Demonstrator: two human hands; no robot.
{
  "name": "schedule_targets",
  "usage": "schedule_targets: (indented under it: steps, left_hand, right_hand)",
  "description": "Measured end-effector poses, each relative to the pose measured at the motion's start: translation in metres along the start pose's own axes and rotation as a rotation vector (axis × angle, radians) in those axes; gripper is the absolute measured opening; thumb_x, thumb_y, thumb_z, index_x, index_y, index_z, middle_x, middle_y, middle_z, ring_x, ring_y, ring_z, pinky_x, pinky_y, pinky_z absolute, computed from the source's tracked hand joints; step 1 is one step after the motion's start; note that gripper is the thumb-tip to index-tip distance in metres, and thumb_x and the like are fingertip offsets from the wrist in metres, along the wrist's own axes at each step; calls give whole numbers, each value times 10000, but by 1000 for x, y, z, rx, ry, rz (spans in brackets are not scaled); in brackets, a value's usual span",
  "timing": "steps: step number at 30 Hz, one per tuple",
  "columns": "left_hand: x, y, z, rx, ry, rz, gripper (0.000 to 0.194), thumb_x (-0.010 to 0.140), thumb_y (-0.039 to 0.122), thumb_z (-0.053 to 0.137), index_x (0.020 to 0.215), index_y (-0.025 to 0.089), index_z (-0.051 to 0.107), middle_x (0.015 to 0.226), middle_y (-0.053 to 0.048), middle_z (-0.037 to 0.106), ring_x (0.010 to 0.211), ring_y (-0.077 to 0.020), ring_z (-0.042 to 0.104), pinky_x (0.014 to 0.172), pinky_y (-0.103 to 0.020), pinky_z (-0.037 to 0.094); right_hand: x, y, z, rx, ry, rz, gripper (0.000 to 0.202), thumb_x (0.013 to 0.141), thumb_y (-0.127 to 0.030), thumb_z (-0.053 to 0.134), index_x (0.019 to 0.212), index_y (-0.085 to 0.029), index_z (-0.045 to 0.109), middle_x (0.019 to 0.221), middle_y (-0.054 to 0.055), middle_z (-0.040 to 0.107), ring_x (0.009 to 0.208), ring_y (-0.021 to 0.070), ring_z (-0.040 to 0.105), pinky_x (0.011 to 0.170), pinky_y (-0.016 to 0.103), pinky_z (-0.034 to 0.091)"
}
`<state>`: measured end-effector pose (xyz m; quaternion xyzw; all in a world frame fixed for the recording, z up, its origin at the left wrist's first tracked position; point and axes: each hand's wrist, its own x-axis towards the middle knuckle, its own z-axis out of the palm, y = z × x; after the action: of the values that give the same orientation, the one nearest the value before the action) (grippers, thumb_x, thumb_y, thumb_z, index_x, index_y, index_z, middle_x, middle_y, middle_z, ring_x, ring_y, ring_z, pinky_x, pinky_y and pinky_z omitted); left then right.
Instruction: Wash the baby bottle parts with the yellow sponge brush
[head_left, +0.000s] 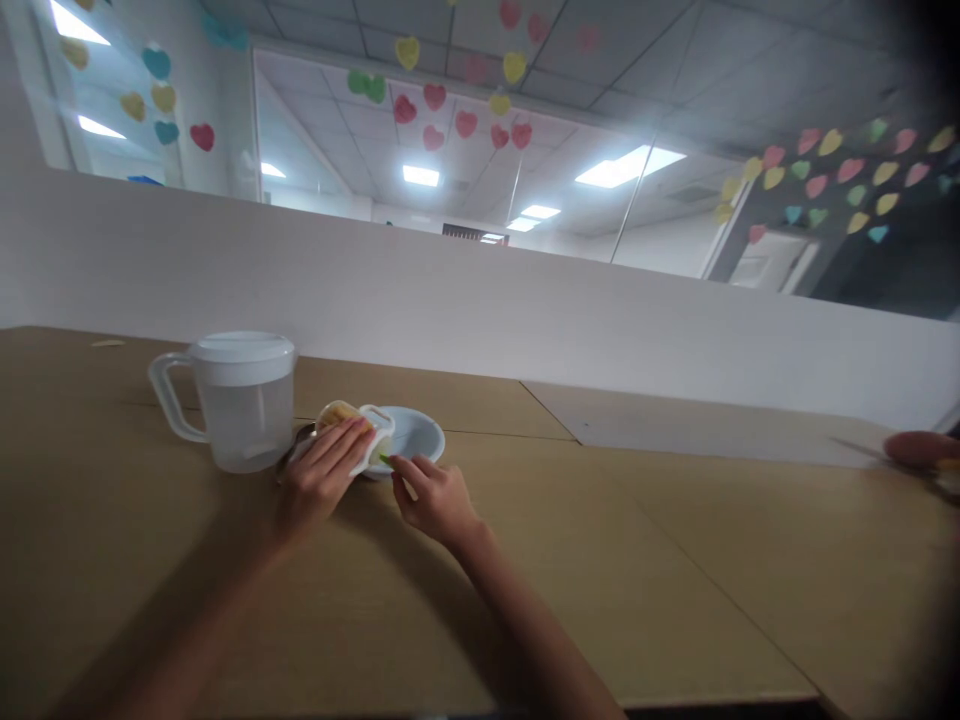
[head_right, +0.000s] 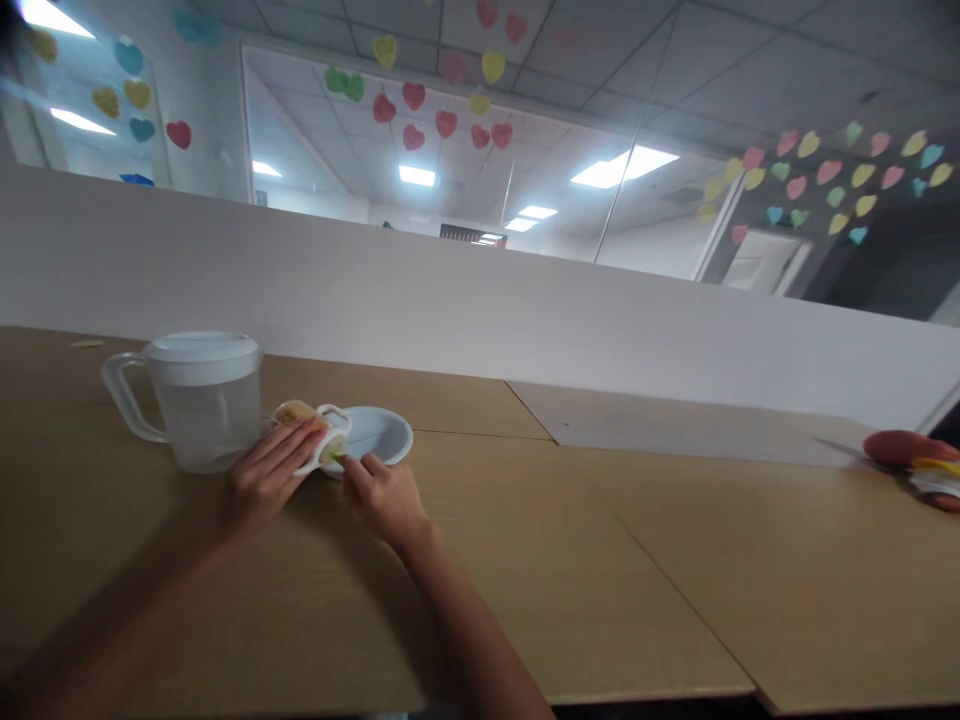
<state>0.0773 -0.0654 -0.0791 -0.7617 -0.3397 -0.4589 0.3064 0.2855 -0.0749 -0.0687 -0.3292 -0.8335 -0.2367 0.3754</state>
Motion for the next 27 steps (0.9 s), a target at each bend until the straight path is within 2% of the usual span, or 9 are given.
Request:
schedule_targets:
  steps: [3,5,8,14,16,21,27]
  left_hand:
    - [0,-7,0,15,53,-68,448,868,211,520,1312,252,484,1269,-50,584,1162,-214,550,1031,-360,410]
    - [-2,-17,0,31,66,-118,475,854,246,550,1322,257,472,1267,-54,585,1153,-220,555,1016,-357,418]
    - [-4,-24,0,17,60,-167,475,842,295,567,1309,267,487,1258,-55,591,1141,-225,563,1005,-354,423]
    - [-3,-10,5,-5,-13,-77,370,866,236,519,1230,292,561,1217,-33,619,1111,-200,582,988,-337,428]
    - [-3,-10,6,7,-19,-94,374,866,252,522,1237,291,554,1224,-38,613,1112,-201,578,985,-341,423]
    - [-5,-23,4,23,70,-280,444,829,334,578,1267,280,525,1210,-60,611,1069,-221,583,940,-344,436]
    - [-3,-27,0,44,62,-307,435,818,333,592,1246,277,542,1182,-65,619,1057,-236,572,918,-355,430]
  right_hand:
    - [2,2,-2,4,77,4,223,921,-214,439,877,-188,656,709,15,663,559,93,572,476,207,341]
    - [4,6,-4,12,141,-3,223,931,-266,468,863,-190,667,728,19,686,595,97,599,515,206,369]
    - [3,10,-4,23,167,23,244,924,-342,501,851,-204,689,686,18,690,582,98,607,538,206,383]
    - [-2,8,6,80,147,109,362,936,-371,470,708,-200,694,530,5,631,456,83,539,486,203,348]
    - [-2,8,8,136,155,142,384,938,-378,453,707,-199,702,528,11,629,448,85,531,474,203,343]
    - [5,10,4,387,225,341,371,877,-457,519,745,-192,742,525,14,628,422,92,505,465,201,365]
    - [13,21,-7,647,182,616,350,756,-489,622,672,-167,731,509,6,600,447,101,467,444,208,332]
